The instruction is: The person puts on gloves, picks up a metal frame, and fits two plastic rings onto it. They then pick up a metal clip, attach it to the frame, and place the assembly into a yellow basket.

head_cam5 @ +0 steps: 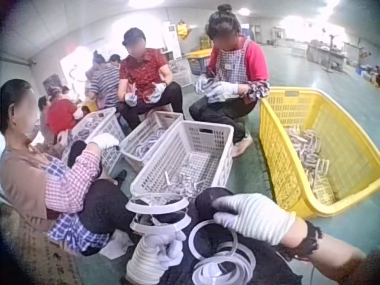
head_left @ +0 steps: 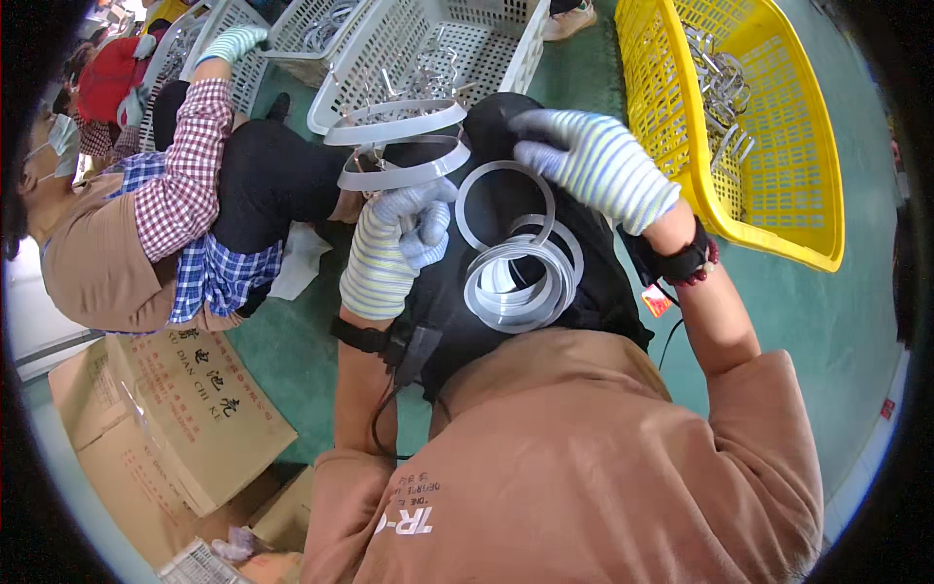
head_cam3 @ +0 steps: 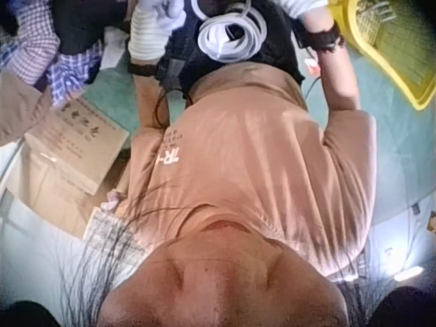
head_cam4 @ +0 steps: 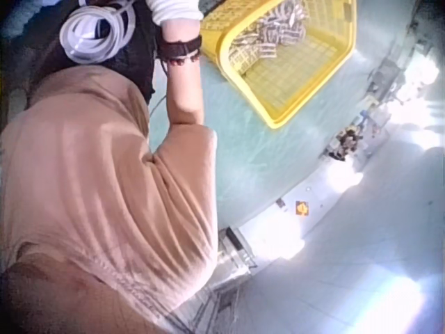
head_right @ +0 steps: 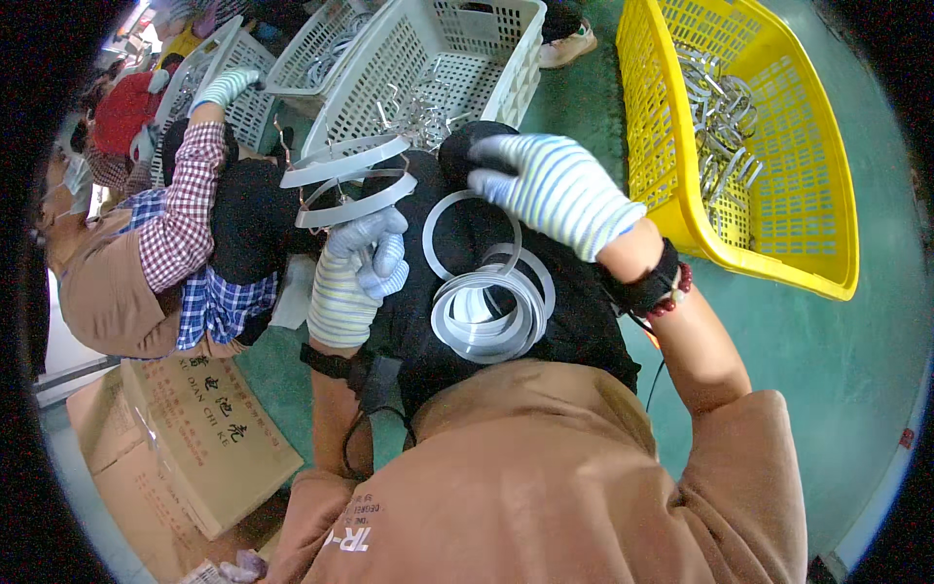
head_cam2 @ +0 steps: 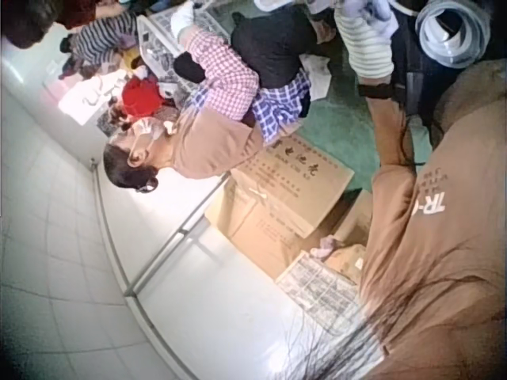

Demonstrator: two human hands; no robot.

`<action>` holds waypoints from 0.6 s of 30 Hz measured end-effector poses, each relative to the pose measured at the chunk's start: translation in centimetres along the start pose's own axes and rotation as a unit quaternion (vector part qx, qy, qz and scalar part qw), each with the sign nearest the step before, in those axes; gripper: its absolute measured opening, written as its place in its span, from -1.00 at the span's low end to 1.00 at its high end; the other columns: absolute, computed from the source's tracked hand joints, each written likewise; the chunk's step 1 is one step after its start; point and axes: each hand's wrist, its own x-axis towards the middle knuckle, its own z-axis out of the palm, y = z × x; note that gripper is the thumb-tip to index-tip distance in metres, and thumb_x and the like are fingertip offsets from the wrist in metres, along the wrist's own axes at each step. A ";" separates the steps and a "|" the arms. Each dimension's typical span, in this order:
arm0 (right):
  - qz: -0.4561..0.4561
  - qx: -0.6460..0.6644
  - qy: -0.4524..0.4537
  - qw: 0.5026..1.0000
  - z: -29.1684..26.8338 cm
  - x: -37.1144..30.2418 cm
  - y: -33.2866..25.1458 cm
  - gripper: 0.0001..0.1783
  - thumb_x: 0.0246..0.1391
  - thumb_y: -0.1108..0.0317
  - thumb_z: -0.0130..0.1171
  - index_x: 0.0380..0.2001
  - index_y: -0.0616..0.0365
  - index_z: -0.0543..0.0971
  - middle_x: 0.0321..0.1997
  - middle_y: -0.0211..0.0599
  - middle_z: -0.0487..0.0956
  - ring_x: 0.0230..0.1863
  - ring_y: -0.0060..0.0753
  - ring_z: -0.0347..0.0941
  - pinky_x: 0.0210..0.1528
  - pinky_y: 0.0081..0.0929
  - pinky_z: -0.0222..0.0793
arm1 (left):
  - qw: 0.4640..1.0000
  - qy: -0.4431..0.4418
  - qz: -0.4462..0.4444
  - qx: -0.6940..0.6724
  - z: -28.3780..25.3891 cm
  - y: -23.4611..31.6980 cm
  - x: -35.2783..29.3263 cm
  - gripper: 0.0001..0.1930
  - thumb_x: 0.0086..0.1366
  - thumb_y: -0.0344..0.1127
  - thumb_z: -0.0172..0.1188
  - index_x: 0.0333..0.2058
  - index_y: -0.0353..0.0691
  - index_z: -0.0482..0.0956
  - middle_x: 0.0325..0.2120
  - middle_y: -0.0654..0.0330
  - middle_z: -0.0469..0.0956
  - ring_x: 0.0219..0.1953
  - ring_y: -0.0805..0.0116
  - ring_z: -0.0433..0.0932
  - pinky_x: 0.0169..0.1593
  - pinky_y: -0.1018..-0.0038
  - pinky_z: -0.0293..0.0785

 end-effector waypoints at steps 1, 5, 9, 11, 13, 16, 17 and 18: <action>-0.023 -0.018 -0.009 1.000 0.5 -0.1 -0.2 -0.49 0.23 0.02 0.27 0.09 0.15 0.64 -0.05 0.11 0.69 0.01 0.14 0.63 0.09 -0.16 0.53 | 1.000 -0.012 -0.007 -0.007 -0.2 0.3 -0.1 -0.80 0.39 -0.30 0.24 -0.22 -0.35 0.65 -0.65 0.29 0.40 -0.77 0.66 0.14 -0.69 0.68 0.15; -0.042 -0.107 -0.041 0.993 1.9 0.4 -1.2 -0.56 0.11 0.24 0.34 0.05 0.14 0.65 -0.12 0.07 0.70 -0.04 0.15 0.63 0.00 -0.13 0.55 | 0.999 -0.034 -0.010 0.026 -0.3 1.1 -0.3 -0.77 0.39 -0.27 0.25 -0.21 -0.36 0.65 -0.64 0.27 0.41 -0.77 0.65 0.15 -0.68 0.67 0.17; -0.161 -0.254 0.054 0.952 3.1 1.3 -0.5 -0.82 0.15 0.36 0.12 -0.30 0.12 0.69 -0.41 -0.07 0.66 -0.33 -0.01 0.65 -0.27 -0.11 0.54 | 1.000 -0.026 0.005 0.014 0.7 1.3 -0.5 -0.75 0.39 -0.25 0.25 -0.18 -0.38 0.65 -0.64 0.25 0.42 -0.76 0.64 0.17 -0.68 0.66 0.15; -0.151 -0.240 0.044 0.958 2.9 2.0 -0.7 -0.83 0.13 0.34 0.14 -0.30 0.11 0.69 -0.42 -0.08 0.66 -0.33 0.01 0.65 -0.27 -0.10 0.54 | 1.000 -0.014 0.021 0.015 1.0 1.6 -0.6 -0.75 0.40 -0.25 0.24 -0.18 -0.38 0.65 -0.64 0.25 0.42 -0.76 0.63 0.18 -0.68 0.65 0.14; -0.077 -0.195 0.087 0.974 1.5 2.6 -1.3 -0.84 0.10 0.31 0.19 -0.30 0.07 0.70 -0.40 -0.08 0.67 -0.31 0.04 0.65 -0.24 -0.08 0.55 | 0.999 -0.019 0.033 0.034 1.5 1.9 -0.6 -0.74 0.36 -0.22 0.28 -0.18 -0.35 0.65 -0.65 0.25 0.43 -0.76 0.63 0.18 -0.68 0.65 0.13; 0.014 -0.151 0.090 0.984 -1.6 3.6 -1.9 -0.77 0.16 0.20 0.21 -0.22 0.03 0.71 -0.29 -0.02 0.70 -0.21 0.07 0.66 -0.17 -0.08 0.58 | 0.995 0.023 0.022 0.091 2.3 2.8 0.0 -0.72 0.31 -0.18 0.33 -0.19 -0.31 0.67 -0.63 0.27 0.48 -0.73 0.61 0.29 -0.66 0.65 0.17; 0.011 -0.124 0.112 0.986 -2.5 3.7 -1.9 -0.72 0.19 0.16 0.19 -0.16 0.06 0.71 -0.26 0.01 0.70 -0.18 0.08 0.65 -0.13 -0.11 0.57 | 0.993 0.038 0.029 0.111 2.2 2.8 0.2 -0.72 0.31 -0.17 0.33 -0.21 -0.30 0.67 -0.62 0.28 0.50 -0.70 0.59 0.35 -0.64 0.65 0.21; 0.026 -0.075 0.142 0.987 -3.6 3.7 -2.3 -0.68 0.21 0.15 0.20 -0.11 0.09 0.71 -0.25 0.02 0.70 -0.17 0.08 0.66 -0.11 -0.15 0.56 | 0.990 0.051 0.035 0.131 2.1 2.8 0.6 -0.72 0.31 -0.16 0.34 -0.22 -0.29 0.67 -0.60 0.29 0.52 -0.66 0.58 0.41 -0.62 0.65 0.24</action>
